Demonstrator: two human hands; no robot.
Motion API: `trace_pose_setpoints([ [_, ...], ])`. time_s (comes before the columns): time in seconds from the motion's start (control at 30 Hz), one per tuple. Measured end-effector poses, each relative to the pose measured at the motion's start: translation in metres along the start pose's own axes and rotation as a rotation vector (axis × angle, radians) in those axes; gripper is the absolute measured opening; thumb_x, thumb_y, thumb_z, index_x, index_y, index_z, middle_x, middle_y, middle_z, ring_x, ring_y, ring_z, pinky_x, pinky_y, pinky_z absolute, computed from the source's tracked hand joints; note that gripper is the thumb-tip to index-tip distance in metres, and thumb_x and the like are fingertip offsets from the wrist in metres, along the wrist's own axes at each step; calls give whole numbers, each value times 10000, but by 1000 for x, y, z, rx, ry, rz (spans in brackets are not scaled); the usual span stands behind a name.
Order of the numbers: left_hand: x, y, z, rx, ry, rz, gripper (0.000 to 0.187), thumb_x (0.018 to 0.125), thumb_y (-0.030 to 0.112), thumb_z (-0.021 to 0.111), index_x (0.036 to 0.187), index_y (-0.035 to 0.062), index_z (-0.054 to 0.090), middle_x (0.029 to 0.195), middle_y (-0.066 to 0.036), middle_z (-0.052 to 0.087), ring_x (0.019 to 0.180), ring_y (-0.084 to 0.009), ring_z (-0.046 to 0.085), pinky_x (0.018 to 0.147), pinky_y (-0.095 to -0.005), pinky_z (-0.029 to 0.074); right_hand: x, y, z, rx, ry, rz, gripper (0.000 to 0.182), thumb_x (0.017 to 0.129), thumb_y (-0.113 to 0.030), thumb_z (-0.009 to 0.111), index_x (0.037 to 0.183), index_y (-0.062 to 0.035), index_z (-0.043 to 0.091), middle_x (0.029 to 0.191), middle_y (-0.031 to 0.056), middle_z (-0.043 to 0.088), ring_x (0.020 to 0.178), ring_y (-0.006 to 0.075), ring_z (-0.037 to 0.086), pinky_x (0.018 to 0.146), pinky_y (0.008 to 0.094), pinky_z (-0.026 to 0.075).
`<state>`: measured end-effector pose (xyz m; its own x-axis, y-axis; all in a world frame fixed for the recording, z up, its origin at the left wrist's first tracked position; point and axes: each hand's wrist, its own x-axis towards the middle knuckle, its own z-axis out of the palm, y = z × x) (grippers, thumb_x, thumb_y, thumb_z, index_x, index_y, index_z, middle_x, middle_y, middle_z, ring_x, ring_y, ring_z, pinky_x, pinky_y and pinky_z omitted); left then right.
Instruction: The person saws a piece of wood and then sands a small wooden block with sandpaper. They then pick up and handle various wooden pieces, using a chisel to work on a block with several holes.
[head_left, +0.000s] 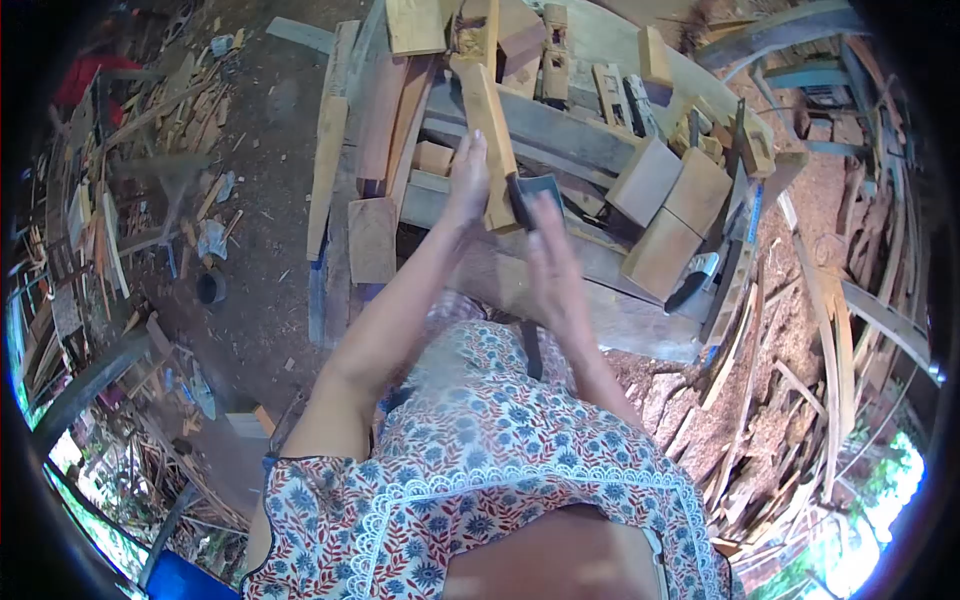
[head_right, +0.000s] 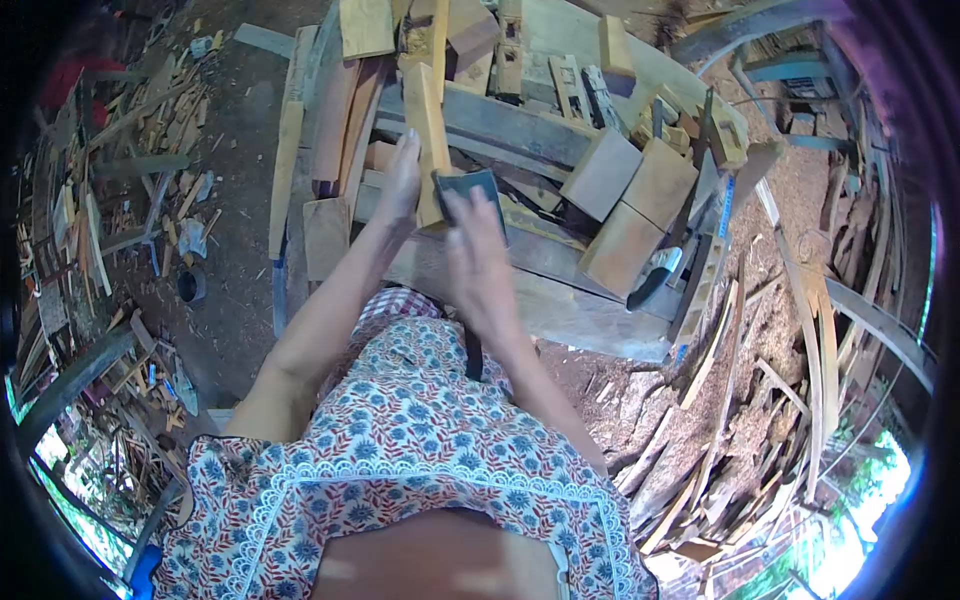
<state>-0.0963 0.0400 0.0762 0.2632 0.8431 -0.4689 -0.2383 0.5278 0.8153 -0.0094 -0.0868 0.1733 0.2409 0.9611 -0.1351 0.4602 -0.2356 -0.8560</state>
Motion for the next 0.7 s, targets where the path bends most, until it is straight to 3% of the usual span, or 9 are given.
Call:
trace_pose_setpoints([
  [0.1, 10, -19, 14, 148, 52, 130, 391, 949, 350, 315, 1086, 20, 475, 868, -62, 530, 761, -122, 538, 674, -266, 455, -8, 4, 7, -178, 6, -27, 379, 941, -253, 333, 1248, -65, 450, 1353, 201, 328, 1289, 302, 256, 1044, 364, 200],
  [0.17, 0, -23, 24, 209, 13, 194, 477, 954, 354, 287, 1183, -34, 441, 1073, -143, 540, 971, -210, 498, 868, -320, 375, -5, 23, -6, 321, -78, 146, 536, 928, -457, 270, 1162, -46, 521, 1348, 262, 278, 1299, 325, 217, 1041, 396, 189],
  [0.2, 0, -23, 30, 221, 29, 234, 469, 954, 358, 287, 1182, -19, 446, 1048, -131, 545, 941, -194, 500, 840, -316, 388, -3, 20, -13, 385, -124, 262, 692, 902, -552, 132, 1133, -58, 559, 1396, 238, 204, 1313, 299, 189, 1053, 372, 154],
  [0.3, -6, -20, 33, 166, 12, 144, 400, 953, 350, 302, 1118, 23, 462, 901, -59, 527, 784, -114, 514, 693, -255, 436, -1, 14, -30, 665, -199, 369, 726, 894, -560, 76, 1157, -81, 553, 1419, 215, 154, 1329, 257, 144, 1065, 344, 107],
  [0.33, -6, -20, 34, 146, 11, 144, 394, 954, 348, 297, 1102, 25, 466, 889, -55, 529, 772, -111, 515, 682, -255, 438, 0, 24, -30, 889, -229, 405, 744, 893, -571, 89, 1159, -44, 542, 1436, 121, 171, 1297, 215, 222, 1052, 311, 143],
  [0.43, -11, -15, 38, 157, 41, 158, 390, 954, 348, 295, 1090, 27, 469, 862, -52, 530, 745, -109, 519, 664, -262, 444, -1, 24, -38, 846, -281, 398, 725, 896, -571, 116, 1143, -53, 559, 1435, 104, 182, 1280, 200, 240, 1046, 311, 167],
  [0.5, 2, -40, 35, 152, 34, 165, 383, 955, 339, 289, 1076, 25, 470, 864, -63, 527, 745, -123, 518, 672, -274, 444, 0, 32, -33, 642, -280, 341, 599, 922, -509, 221, 1219, -60, 484, 1416, 95, 228, 1263, 198, 267, 1038, 314, 199],
  [0.6, -28, -13, 55, 174, 49, 144, 370, 957, 327, 288, 1114, 34, 450, 855, -84, 534, 744, -160, 502, 671, -293, 418, 1, 39, -12, 466, -207, 334, 580, 908, -345, 424, 1358, -56, 200, 1399, 176, 218, 1288, 237, 242, 1039, 336, 217],
  [0.7, -26, -25, 53, 248, 73, 150, 364, 955, 319, 285, 1097, 27, 450, 843, -105, 529, 741, -185, 505, 673, -315, 417, -6, 43, -5, 148, -98, 179, 612, 910, -336, 423, 1364, -19, 164, 1393, 224, 199, 1305, 266, 202, 1052, 350, 182],
])
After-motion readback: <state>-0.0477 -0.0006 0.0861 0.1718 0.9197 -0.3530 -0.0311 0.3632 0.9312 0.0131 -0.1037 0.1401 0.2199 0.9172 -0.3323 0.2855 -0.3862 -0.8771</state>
